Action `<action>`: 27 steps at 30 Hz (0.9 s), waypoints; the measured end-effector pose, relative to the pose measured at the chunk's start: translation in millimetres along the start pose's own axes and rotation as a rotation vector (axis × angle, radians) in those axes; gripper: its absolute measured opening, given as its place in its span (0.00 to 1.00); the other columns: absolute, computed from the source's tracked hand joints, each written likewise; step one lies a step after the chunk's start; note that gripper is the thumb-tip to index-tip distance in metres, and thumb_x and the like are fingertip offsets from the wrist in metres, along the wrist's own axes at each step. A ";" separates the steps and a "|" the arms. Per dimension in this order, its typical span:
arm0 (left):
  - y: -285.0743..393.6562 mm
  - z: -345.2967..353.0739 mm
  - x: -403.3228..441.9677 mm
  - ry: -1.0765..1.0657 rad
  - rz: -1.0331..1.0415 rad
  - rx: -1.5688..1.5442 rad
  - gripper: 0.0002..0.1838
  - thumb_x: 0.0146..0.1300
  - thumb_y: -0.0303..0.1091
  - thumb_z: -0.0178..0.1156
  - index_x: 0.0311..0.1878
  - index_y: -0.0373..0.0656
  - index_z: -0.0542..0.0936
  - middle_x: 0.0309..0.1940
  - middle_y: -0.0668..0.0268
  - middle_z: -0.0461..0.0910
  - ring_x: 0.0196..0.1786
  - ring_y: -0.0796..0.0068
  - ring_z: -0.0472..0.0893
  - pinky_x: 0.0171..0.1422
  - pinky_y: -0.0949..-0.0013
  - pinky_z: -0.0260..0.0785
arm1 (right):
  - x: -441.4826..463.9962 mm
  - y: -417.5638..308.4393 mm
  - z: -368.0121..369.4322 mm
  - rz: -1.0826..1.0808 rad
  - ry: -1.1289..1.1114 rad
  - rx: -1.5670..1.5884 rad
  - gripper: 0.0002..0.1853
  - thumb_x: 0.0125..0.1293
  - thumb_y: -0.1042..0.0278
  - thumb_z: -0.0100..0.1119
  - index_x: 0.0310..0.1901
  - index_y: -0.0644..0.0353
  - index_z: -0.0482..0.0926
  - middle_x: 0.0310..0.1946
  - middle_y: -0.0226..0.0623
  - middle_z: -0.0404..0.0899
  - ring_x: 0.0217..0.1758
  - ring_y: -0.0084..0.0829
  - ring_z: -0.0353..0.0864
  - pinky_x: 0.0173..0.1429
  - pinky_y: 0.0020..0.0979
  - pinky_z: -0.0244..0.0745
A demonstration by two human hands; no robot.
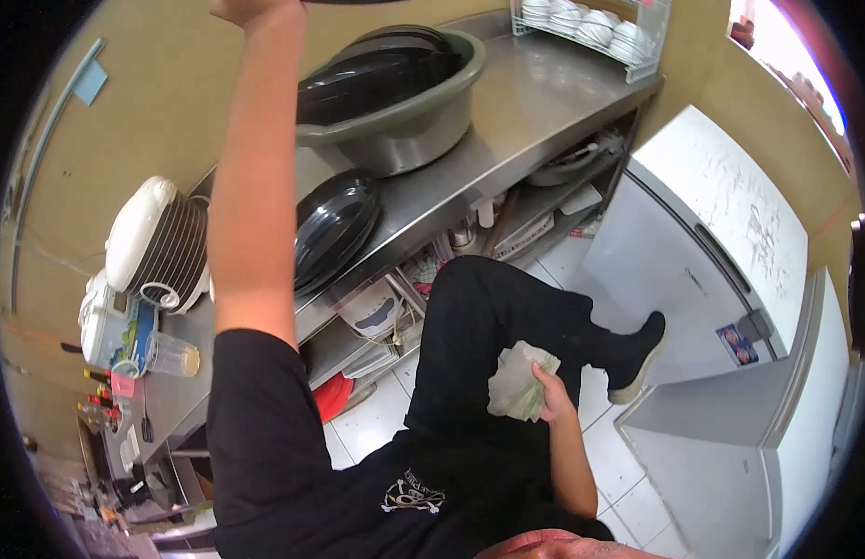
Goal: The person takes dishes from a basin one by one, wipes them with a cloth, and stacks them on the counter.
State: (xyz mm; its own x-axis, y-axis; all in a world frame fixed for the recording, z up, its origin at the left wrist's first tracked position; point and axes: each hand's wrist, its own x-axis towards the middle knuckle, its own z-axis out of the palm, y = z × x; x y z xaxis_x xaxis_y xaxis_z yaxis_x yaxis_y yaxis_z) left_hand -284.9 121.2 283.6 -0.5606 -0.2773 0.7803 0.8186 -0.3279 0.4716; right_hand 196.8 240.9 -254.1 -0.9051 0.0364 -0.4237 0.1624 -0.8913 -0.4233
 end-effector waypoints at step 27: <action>64.1 -129.6 -508.2 -0.762 -1.793 -0.638 0.40 0.65 0.63 0.46 0.66 0.37 0.69 0.64 0.52 0.71 0.65 0.56 0.71 0.70 0.54 0.60 | -125.5 -64.7 37.0 -0.914 0.799 -0.501 0.31 0.61 0.75 0.64 0.65 0.67 0.64 0.59 0.41 0.74 0.62 0.33 0.73 0.66 0.32 0.67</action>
State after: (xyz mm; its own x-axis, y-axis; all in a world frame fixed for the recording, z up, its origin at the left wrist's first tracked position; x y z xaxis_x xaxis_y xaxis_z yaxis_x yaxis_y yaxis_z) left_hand 36.3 124.2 -136.0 -0.2267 0.9447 -0.2369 -0.7172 0.0026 0.6969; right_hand 285.4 277.3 -143.8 -0.3124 0.9437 -0.1084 -0.0969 -0.1452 -0.9846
